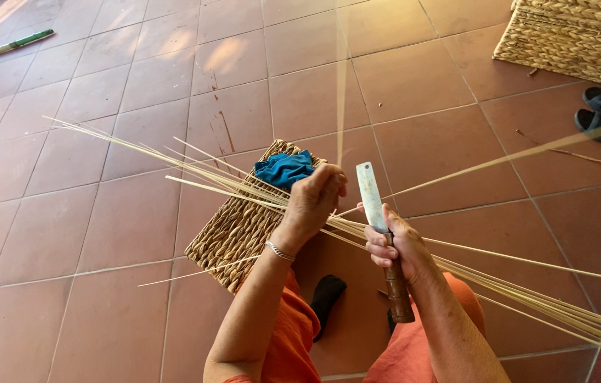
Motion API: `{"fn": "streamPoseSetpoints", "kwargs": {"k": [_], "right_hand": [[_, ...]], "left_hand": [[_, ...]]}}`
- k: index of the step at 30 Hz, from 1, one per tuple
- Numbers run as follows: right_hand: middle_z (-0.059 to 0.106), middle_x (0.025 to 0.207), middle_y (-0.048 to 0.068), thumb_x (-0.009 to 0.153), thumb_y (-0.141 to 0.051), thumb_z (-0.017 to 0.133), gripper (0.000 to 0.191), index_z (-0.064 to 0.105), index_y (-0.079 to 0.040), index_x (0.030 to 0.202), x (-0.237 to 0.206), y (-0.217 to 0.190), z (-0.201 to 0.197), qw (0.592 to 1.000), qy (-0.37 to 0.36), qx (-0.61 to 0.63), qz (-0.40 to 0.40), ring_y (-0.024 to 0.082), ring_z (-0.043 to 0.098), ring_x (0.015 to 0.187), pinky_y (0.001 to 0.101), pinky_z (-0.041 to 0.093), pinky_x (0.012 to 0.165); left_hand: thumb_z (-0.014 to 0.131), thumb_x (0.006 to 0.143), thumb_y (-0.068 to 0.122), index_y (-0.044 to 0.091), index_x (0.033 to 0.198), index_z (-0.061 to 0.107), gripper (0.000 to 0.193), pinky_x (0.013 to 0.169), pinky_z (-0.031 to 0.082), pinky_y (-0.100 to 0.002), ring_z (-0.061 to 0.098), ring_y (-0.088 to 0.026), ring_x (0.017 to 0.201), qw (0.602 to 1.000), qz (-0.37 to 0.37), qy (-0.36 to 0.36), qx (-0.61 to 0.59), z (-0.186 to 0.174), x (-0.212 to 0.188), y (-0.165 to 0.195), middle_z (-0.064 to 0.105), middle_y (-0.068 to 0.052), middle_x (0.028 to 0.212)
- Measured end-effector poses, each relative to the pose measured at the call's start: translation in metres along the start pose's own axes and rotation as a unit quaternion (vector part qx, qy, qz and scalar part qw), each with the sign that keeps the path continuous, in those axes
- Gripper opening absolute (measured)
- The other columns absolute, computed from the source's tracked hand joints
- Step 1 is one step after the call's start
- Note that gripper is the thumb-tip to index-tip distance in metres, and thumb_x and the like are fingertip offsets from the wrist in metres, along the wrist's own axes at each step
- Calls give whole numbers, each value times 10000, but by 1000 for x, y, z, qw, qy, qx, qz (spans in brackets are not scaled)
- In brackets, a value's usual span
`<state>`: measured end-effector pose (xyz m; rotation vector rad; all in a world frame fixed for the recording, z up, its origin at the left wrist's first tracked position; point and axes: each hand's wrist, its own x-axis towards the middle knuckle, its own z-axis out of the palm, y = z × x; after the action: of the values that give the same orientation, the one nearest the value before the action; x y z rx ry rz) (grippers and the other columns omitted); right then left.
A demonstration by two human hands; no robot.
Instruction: The person sits on a tiled floor and uses a knife to split long bamboo strips into thinner strands. They repeatedly hold the bundle, position the knife, and shave or split the strips while resting them on a small woven basket.
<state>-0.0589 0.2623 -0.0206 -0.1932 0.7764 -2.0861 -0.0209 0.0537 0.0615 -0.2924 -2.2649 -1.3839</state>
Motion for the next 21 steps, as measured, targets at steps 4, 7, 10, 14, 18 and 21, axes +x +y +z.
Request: {"fn": "streamPoseSetpoints", "kwargs": {"k": [4, 7, 10, 14, 18, 21], "right_hand": [[415, 639, -29, 1092, -479, 335, 564, 429, -33, 1423, 5, 1, -6, 1000, 2, 27, -14, 17, 334, 417, 193, 375, 340], [419, 651, -31, 1099, -478, 339, 557, 428, -31, 1420, 9, 2, -14, 999, 31, 34, -14, 13, 331, 424, 183, 375, 340], [414, 653, -30, 1102, -462, 344, 574, 449, -6, 1434, 13, 1, -19, 998, 59, -1, -35, 13, 330, 431, 187, 369, 338], [407, 650, -38, 1101, -482, 338, 549, 430, -41, 1415, 15, -2, -16, 997, 65, 26, -28, 10, 327, 429, 184, 370, 350], [405, 639, -45, 1094, -496, 325, 565, 432, -49, 1421, 10, -5, 2, 996, 66, 1, -54, 9, 325, 417, 179, 361, 345], [408, 606, -54, 1075, -504, 313, 586, 418, -75, 1460, 5, -4, 20, 997, 19, -38, -60, 15, 335, 399, 187, 362, 321]], "left_hand": [[497, 1133, 123, 58, 1046, 557, 124, 593, 542, -217, 604, -67, 673, 998, 26, 25, -59, -30, -5, -2, 657, -24, 857], [458, 1137, 136, 57, 1068, 536, 130, 592, 560, -224, 631, -76, 677, 997, 36, 54, -42, -54, -6, -6, 663, -35, 878], [433, 1127, 154, 60, 1048, 537, 161, 573, 612, -242, 671, -89, 665, 994, -10, 89, -63, -74, -10, -11, 678, -43, 888], [460, 1130, 153, 46, 1086, 495, 121, 621, 611, -253, 671, -108, 678, 985, -31, 164, -43, -88, -19, -16, 662, -70, 905], [489, 1106, 124, 40, 1123, 486, 86, 611, 623, -265, 686, -118, 674, 980, -49, 169, -93, -70, -13, -19, 651, -78, 884], [475, 1113, 118, 47, 1126, 482, 72, 614, 630, -252, 711, -111, 697, 989, -4, 132, -71, -44, -3, -14, 669, -60, 902]]}}
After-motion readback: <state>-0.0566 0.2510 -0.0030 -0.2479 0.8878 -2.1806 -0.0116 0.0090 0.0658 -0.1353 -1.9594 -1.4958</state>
